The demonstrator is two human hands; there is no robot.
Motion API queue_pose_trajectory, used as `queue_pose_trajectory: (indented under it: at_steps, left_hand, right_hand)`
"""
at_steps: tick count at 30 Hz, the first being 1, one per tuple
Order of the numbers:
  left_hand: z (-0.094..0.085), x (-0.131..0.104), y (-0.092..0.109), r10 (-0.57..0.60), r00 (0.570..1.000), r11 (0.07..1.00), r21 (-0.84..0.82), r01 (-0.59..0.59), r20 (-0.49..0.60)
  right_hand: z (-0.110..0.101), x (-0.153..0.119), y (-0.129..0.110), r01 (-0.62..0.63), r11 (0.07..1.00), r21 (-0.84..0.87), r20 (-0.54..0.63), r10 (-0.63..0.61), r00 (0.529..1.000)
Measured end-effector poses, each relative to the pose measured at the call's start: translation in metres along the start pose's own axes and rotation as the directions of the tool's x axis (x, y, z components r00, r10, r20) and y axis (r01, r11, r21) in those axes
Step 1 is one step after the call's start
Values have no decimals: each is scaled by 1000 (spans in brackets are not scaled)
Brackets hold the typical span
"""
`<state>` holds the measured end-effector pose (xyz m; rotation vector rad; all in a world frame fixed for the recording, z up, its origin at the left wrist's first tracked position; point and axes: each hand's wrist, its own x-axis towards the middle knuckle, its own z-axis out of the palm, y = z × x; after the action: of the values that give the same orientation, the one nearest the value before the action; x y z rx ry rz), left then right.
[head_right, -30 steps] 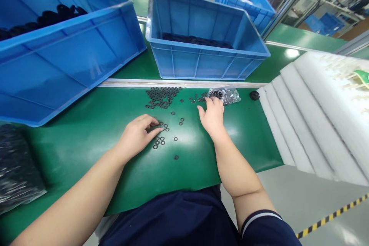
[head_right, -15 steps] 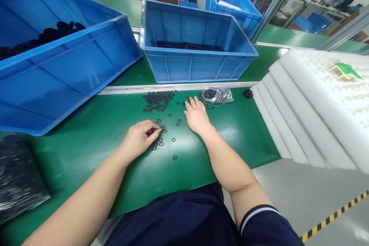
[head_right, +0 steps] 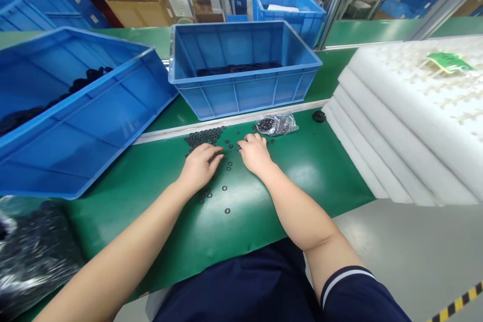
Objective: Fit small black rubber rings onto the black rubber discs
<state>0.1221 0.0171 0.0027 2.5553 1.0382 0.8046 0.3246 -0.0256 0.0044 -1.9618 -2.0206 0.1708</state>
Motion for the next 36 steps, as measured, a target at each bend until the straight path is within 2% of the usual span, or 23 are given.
queue_pose_trajectory:
  at_steps: [3,5,9,12,14,17,19,21,23,26,31,34,36]
  left_hand:
    - [10,33,-1,48,982,995,78,-64,185]
    - [14,46,-3,63,958,987,124,-101,278]
    - [16,54,-3,84,935,962,217,-166,344]
    - [9,55,1,88,913,951,238,-195,399]
    - [0,53,3,51,917,974,184,-134,396]
    - [-19,44,4,-137,940,991,56,125,313]
    - [-31,35,3,-275,915,956,-17,293,296]
    - [-40,24,2,-345,882,922,-59,383,322]
    - [-45,14,0,-357,866,911,-73,405,349]
    - [-45,4,-5,-365,872,910,-70,408,326]
    - [-39,-4,-17,-433,861,856,-177,485,266]
    - [-35,-7,-19,-433,862,839,-232,493,265]
    - [-33,-7,-18,-415,871,860,-202,470,262]
  right_hand:
    - [-3,2,-1,-21,1000,-10,29,22,999]
    - [-3,2,-1,-17,1000,-13,53,17,998]
    - [-2,2,-1,1,1000,-16,42,-1,999]
    - [-2,2,-1,-4,1000,-6,21,4,1000]
    - [-5,1,-2,-17,1000,-2,23,17,1000]
    - [-10,-2,-6,-16,1000,-8,17,17,1000]
    - [-12,-4,-11,12,1000,-7,13,-12,1000]
    - [-12,-7,-16,54,999,7,50,-54,997]
    - [-9,-10,-20,87,996,18,118,-89,989]
    - [-5,-12,-23,101,995,12,175,-101,979]
    - [-6,-14,-23,75,996,46,138,-81,987]
    - [-7,-17,-29,119,989,89,107,-128,986]
    - [-6,-19,-35,158,983,96,98,-167,981]
